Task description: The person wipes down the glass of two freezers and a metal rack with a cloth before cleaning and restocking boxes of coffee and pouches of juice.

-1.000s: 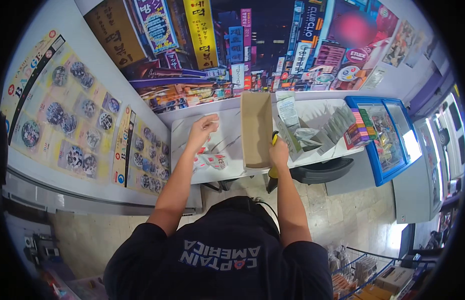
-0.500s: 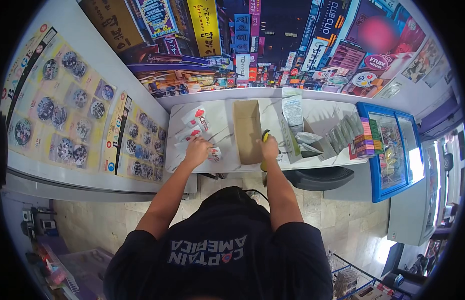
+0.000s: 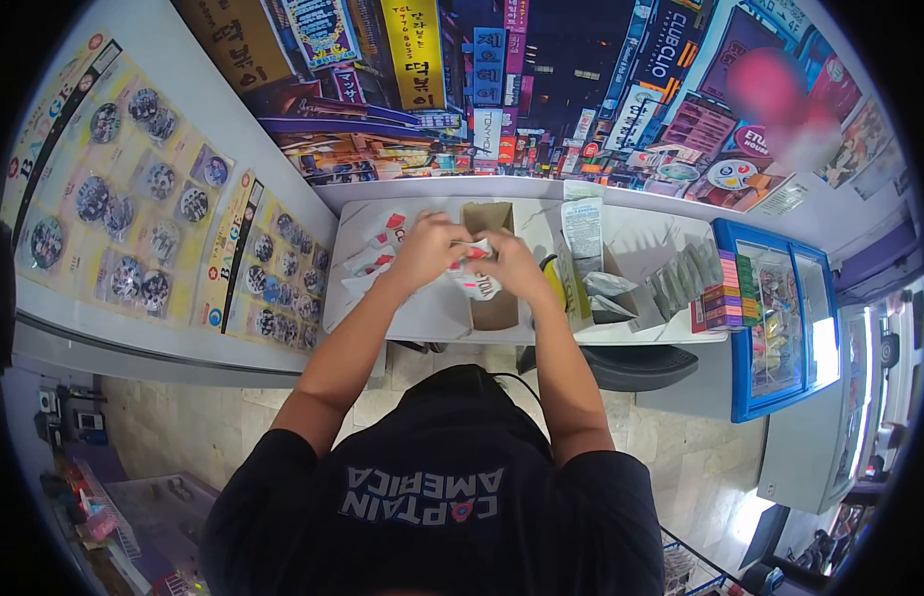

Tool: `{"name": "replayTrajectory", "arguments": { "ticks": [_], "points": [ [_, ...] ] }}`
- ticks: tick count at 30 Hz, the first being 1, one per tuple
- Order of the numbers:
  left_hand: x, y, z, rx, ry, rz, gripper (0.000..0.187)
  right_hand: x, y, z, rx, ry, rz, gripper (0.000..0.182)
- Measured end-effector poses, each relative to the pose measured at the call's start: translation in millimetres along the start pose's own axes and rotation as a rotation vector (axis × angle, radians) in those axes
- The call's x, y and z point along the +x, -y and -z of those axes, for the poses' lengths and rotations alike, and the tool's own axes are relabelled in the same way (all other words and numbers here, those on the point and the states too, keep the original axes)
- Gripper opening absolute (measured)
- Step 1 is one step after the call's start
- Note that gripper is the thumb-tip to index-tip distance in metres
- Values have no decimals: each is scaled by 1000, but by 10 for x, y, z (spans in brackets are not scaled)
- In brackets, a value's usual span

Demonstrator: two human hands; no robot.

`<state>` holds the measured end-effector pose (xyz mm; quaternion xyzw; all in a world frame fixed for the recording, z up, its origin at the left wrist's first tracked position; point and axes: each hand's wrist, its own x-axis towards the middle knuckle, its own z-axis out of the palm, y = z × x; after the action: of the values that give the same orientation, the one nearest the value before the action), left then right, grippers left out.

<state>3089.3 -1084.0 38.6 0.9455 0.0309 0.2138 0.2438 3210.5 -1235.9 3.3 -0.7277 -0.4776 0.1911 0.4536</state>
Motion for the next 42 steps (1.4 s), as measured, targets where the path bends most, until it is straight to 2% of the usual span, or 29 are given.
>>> {"name": "replayTrajectory", "arguments": {
  "ticks": [2,5,7,8,10,13,14,16,19,21,24,27,30,32,35,37,38,41,42],
  "points": [
    [90,-2,-31,-15,25,8,9,127,-255,-56,62,-79,-79,33],
    [23,218,26,-280,-144,181,15,266,-451,-125,115,-234,-134,21],
    [-177,377,234,-104,-99,282,20,324,-562,-147,184,-262,-258,19],
    [-300,467,356,-15,-78,331,23,353,-621,-162,259,-280,-247,20],
    [-630,762,401,32,189,500,32,461,-855,-248,431,-289,-224,20],
    [-1150,980,252,275,320,493,44,603,-1160,-373,674,-305,-212,17],
    [-1244,1009,192,280,238,476,40,634,-1253,-410,753,-312,-215,16],
    [-1361,1025,102,289,73,443,32,677,-1510,-464,677,-307,-197,14],
    [-1323,917,81,232,-44,550,30,695,-1721,-463,529,-303,-179,11],
    [-1410,1118,-40,294,-71,518,24,690,-1806,-457,485,-322,-166,13],
    [-1456,1200,-126,328,-73,495,15,613,-1685,-351,219,-368,-262,21],
    [-1329,1033,-84,310,-25,461,8,492,-1318,-267,-413,-587,80,32],
    [-982,634,105,273,21,371,10,351,-734,-229,-248,-433,187,32],
    [-712,352,223,238,32,275,11,239,-255,-263,152,-101,173,35],
    [-407,134,186,170,12,110,11,96,131,-296,-60,142,78,38],
    [-274,112,79,114,-26,20,11,99,-48,-364,-25,-15,54,31],
    [-219,113,66,53,-1,72,12,75,-74,-318,-24,-64,2,29],
    [-232,436,7,-69,-171,181,17,34,-338,-281,-47,-233,-81,24],
    [-291,544,49,31,-167,234,20,48,-615,-338,-23,-273,-101,25]
  ]
}}
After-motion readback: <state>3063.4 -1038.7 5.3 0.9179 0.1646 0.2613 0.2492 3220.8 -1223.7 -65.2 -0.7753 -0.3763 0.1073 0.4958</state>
